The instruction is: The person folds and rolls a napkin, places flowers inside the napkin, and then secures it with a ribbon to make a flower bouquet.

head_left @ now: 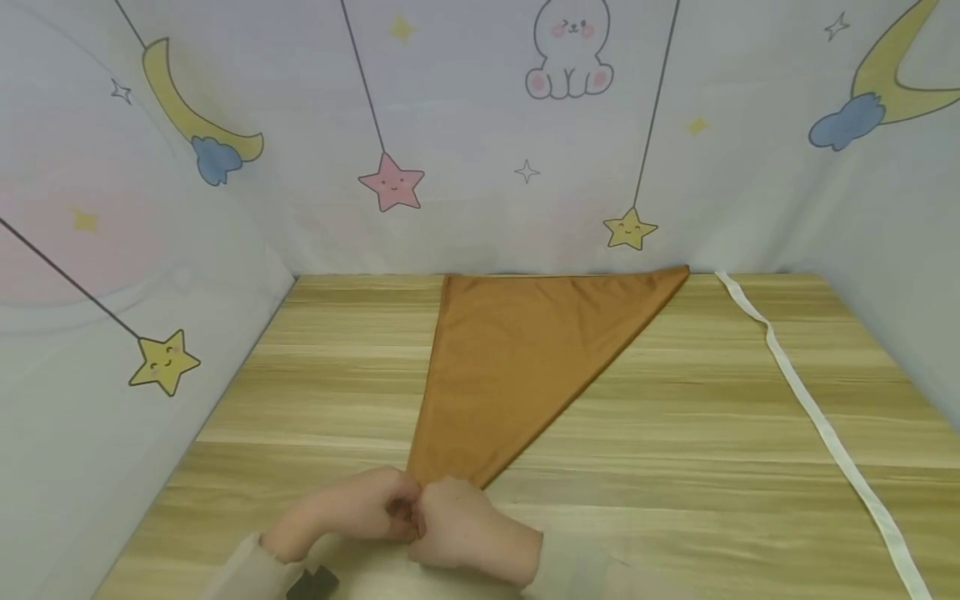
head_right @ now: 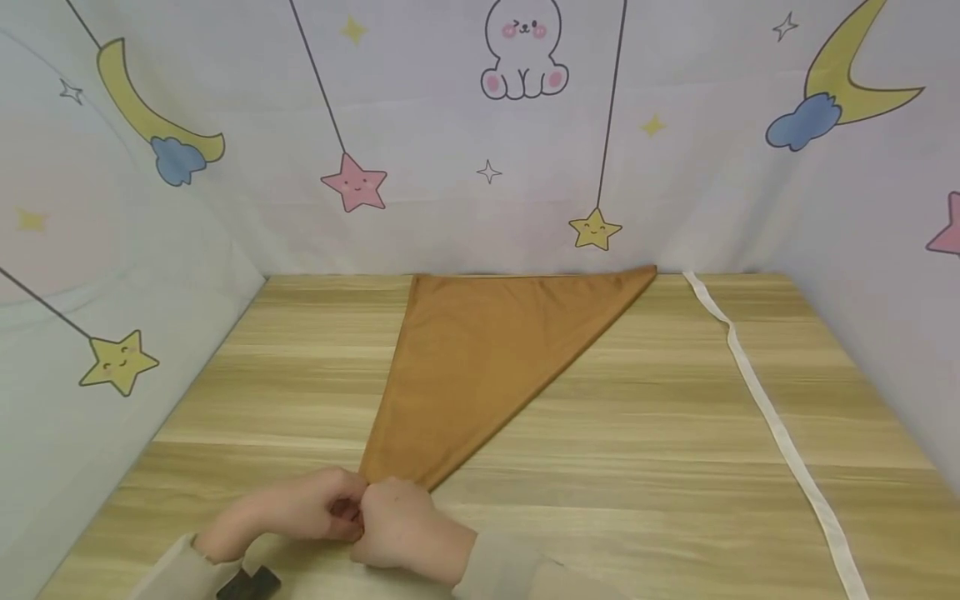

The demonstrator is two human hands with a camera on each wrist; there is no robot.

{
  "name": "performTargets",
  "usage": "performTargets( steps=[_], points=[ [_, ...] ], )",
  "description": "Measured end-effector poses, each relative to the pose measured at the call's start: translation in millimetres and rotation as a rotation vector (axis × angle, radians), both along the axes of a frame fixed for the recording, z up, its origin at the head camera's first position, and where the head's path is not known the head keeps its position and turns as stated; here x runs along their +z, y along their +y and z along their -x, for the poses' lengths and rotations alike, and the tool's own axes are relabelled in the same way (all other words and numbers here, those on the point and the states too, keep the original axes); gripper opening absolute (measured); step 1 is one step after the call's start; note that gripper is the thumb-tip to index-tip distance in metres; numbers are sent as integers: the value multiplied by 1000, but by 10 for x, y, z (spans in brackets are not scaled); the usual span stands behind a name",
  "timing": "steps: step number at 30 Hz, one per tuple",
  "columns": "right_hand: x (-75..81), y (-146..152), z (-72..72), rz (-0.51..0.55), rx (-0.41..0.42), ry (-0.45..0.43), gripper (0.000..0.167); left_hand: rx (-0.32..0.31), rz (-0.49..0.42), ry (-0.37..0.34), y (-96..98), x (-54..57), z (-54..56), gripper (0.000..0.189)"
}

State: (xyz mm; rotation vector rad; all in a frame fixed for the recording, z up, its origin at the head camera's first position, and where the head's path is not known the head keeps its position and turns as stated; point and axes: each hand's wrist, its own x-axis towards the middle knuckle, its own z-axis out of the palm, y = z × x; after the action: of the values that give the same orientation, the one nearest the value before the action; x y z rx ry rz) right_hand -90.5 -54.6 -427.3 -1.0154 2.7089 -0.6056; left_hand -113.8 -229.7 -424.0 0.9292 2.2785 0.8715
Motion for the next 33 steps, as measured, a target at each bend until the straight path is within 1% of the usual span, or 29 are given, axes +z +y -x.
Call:
performTargets(
  steps=[3, 5, 8, 11, 14, 19, 20, 24, 26, 28, 31, 33],
  points=[
    [7, 31, 26, 34, 12, -54, 49, -50, -34, 35, 0, 7, 19, 22],
    [9, 51, 43, 59, 19, -83, 50, -71, -53, 57, 0, 6, 28, 24],
    [12, 75, 65, 81, 1, -119, 49, -77, -64, 71, 0, 4, 38, 22],
    [12, 91, 85, 73, -29, -126, 43, -78, -59, 91, 4, 0, 46, 19],
    [12, 107, 96, 58, -48, -93, 39, -91, -55, 111, 6, -10, 52, 15],
    [33, 118, 65, 39, -44, -7, 46, -84, -37, 133, 11, -32, 41, 11],
    [38, 116, 52, 33, -41, -5, 46, -76, -27, 136, 15, -33, 35, 10],
    [46, 84, -2, -25, -31, 55, 41, -40, 28, 150, 40, -27, 19, 4],
    [35, 70, -17, -54, -36, 89, 40, -22, 50, 141, 55, -24, 20, 2],
    [21, 56, -20, -69, -43, 114, 40, -9, 60, 131, 69, -21, 29, 5],
    [7, 48, -8, -74, -53, 107, 37, 10, 52, 111, 85, -13, 44, 6],
    [9, 54, 13, -61, -51, 73, 36, 4, 32, 128, 87, -8, 55, 11]
  ],
)
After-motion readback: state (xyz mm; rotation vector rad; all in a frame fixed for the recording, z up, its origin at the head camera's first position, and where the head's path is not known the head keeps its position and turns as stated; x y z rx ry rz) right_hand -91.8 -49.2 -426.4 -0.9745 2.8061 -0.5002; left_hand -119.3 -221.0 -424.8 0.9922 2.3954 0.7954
